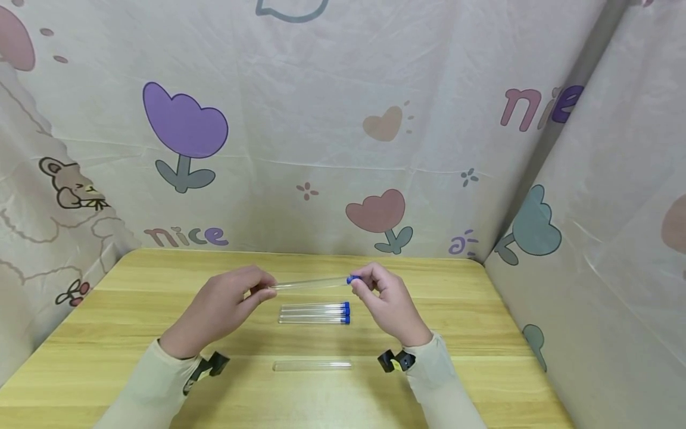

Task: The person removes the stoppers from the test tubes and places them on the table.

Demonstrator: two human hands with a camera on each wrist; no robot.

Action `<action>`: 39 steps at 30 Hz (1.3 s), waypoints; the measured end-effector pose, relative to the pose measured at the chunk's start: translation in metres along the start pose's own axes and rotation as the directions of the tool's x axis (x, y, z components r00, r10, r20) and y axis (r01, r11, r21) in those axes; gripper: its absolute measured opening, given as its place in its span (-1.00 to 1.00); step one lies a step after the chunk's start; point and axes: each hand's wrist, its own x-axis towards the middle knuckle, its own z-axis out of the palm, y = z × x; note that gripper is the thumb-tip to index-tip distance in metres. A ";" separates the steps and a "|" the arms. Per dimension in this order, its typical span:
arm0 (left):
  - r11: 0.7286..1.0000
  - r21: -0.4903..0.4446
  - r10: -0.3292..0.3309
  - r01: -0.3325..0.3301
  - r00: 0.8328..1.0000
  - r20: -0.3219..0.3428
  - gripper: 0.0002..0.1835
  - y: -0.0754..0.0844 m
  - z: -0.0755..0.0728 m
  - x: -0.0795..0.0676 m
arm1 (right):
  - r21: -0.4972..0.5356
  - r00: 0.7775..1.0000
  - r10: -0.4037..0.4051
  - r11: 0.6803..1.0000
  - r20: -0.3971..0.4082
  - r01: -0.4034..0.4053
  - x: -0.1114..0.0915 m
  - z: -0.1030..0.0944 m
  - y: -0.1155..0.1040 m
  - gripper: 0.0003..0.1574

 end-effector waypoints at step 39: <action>0.998 -0.002 -0.056 0.056 0.998 0.011 -0.87 0.001 -0.002 0.002 | -0.070 0.999 0.019 0.997 -0.028 -0.021 0.003 0.000 0.006 -0.84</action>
